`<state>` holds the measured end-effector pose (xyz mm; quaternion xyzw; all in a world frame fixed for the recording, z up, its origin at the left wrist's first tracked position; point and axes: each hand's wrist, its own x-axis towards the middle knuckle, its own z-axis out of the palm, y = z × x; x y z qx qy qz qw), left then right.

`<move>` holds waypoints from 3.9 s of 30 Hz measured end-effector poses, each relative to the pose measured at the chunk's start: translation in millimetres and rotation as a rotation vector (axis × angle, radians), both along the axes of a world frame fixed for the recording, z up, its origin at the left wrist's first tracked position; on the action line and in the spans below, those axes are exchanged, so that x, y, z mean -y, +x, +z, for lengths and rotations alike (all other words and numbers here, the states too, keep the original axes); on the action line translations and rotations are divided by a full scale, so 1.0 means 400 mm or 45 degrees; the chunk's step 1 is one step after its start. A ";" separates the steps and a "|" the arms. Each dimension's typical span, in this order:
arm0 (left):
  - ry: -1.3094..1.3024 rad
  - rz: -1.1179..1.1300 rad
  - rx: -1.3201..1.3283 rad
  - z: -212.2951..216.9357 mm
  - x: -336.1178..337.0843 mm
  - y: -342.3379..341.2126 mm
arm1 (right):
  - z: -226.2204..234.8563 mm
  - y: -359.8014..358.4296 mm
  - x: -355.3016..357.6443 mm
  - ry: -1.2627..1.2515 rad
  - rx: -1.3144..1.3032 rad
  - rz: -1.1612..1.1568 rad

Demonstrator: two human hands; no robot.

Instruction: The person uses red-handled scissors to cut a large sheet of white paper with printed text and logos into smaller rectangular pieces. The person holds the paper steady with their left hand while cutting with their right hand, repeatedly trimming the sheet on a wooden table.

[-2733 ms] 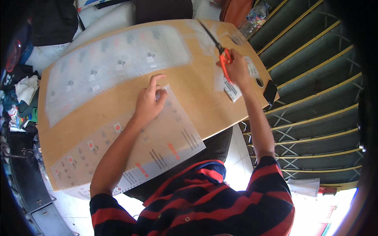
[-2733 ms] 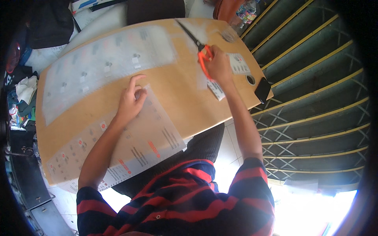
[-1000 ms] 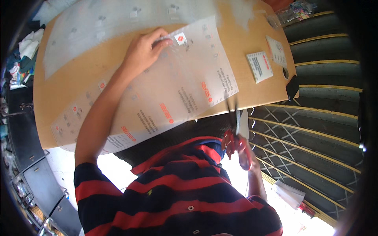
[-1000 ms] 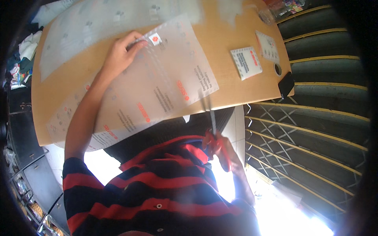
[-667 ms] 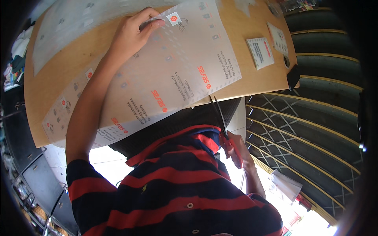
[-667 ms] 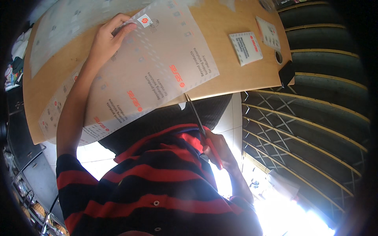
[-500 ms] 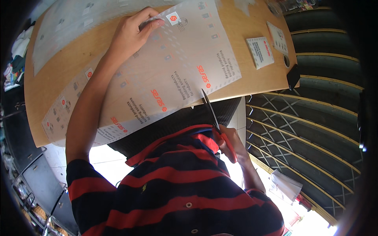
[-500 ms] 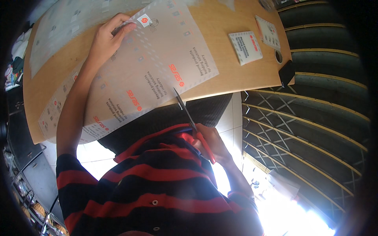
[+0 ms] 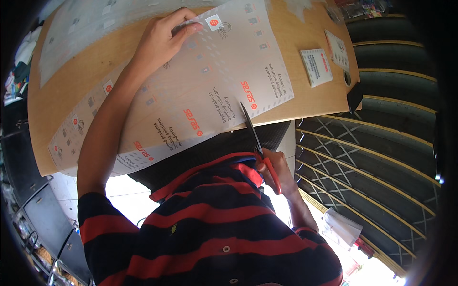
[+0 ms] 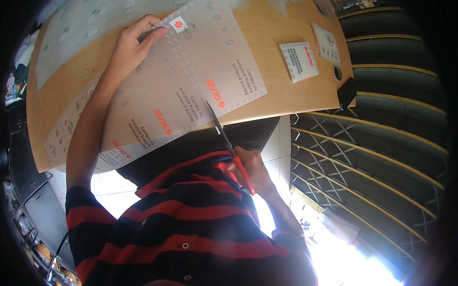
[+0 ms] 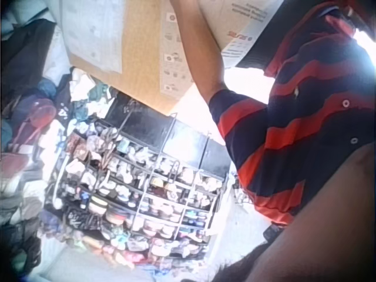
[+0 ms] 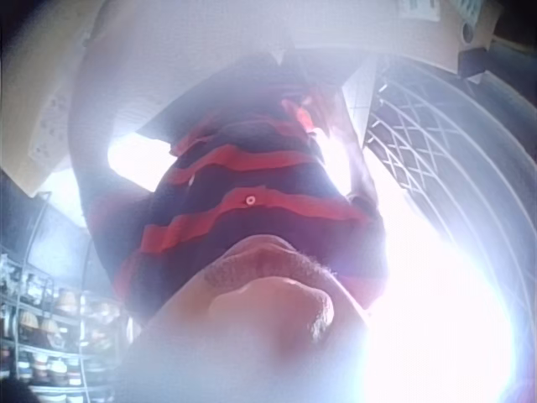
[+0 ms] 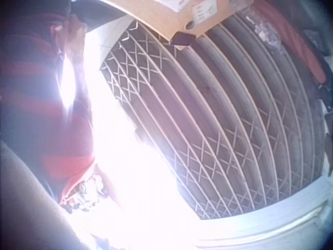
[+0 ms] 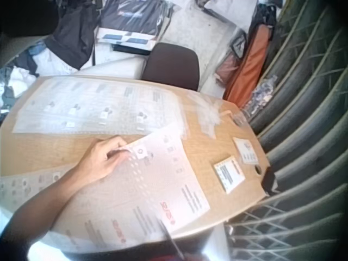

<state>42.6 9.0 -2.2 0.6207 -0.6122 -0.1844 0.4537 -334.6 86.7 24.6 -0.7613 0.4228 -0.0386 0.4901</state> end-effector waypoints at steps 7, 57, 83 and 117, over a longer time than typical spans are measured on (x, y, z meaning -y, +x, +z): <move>-0.040 -0.039 -0.040 0.001 -0.001 -0.001 | 0.000 -0.002 0.001 -0.023 -0.040 -0.005; -0.095 -0.117 -0.247 0.009 -0.007 0.006 | 0.039 0.117 0.073 0.014 -0.141 -0.073; -0.052 -0.183 -0.411 0.016 -0.003 0.013 | 0.085 0.154 0.093 -0.065 -0.015 -0.044; -0.007 -0.256 -0.682 0.034 -0.011 0.030 | 0.106 0.191 0.141 -0.138 -0.004 0.056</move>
